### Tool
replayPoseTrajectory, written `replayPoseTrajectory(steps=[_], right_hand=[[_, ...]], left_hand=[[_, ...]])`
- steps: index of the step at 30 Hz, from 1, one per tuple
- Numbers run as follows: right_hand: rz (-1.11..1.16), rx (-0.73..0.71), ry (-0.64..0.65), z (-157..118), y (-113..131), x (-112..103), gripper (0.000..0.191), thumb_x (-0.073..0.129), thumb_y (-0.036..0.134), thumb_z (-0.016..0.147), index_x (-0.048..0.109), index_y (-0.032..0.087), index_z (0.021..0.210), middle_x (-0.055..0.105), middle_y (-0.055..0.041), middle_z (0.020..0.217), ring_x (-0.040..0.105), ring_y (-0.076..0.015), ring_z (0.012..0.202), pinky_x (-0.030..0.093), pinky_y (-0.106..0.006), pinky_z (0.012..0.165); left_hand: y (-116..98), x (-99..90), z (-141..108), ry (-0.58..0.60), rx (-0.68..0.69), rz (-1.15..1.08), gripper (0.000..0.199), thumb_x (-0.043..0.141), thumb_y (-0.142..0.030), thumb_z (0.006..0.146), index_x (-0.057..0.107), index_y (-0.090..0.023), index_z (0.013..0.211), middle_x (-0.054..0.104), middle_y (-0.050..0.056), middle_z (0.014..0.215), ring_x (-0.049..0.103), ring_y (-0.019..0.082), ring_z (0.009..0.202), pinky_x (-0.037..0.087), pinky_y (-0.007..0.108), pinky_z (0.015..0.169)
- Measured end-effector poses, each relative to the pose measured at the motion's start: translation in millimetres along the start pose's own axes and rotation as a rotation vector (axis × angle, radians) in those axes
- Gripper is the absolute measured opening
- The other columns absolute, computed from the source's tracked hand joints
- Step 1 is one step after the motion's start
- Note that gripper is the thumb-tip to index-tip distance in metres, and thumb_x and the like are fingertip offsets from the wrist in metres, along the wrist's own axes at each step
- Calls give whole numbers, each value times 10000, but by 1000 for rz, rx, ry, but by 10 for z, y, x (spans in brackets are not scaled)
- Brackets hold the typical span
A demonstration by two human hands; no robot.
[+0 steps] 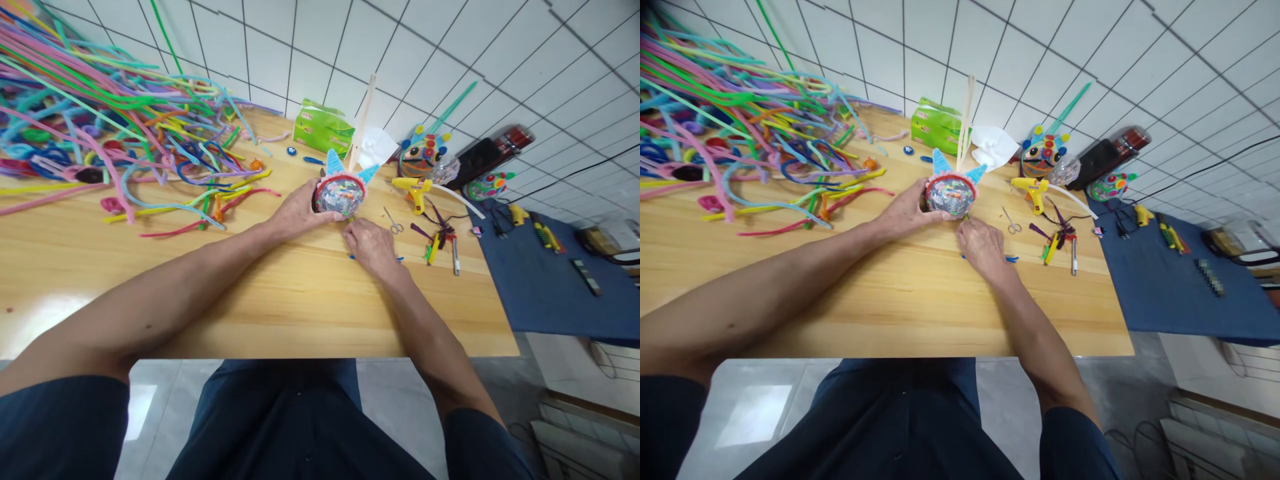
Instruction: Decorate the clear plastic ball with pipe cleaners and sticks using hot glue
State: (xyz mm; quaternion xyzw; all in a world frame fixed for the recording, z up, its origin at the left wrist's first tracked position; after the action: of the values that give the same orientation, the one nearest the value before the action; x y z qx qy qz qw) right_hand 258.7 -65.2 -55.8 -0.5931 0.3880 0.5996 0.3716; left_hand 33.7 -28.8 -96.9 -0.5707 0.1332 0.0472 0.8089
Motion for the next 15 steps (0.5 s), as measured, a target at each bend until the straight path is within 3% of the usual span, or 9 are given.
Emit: replayPoseTrajectory(steps=[5,9,15], right_hand=[[-28,26,56,-42,51,-4,241,567,188,1110,808,190,1118,866,-183,1205,782,-307,1019,455,-369,773],[151,-84,121,-174,39,-73,156,615,225,1094,769,235,1114,864,-97,1150,763,-257,985,466,-341,813],[247,-268,209,-338,177,-120,164,597,206,1111,731,246,1025,827,-74,1067,734,-234,970,450,-346,845]], left_hand=[[8,4,12,-11,14,-15,942,1003,-619,762,651,-189,1523,774,191,1523,741,404,1405,577,551,1244],[-25,-15,5,-3,14,17,928,993,-632,771,657,-176,1506,783,184,1497,752,405,1380,581,533,1230],[-14,-32,-4,-4,6,82,966,974,-654,786,630,-153,1536,761,185,1525,724,421,1419,579,520,1227]])
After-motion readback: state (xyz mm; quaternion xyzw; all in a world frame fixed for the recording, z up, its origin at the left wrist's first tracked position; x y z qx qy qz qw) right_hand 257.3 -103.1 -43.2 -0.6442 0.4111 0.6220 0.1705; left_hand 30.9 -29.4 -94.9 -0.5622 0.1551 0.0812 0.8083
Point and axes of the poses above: each hand's wrist, its own z-axis towards the middle knuckle, its own x-axis out of the palm, y = z × x, the point moved 1 cm from there along z, towards the middle knuckle
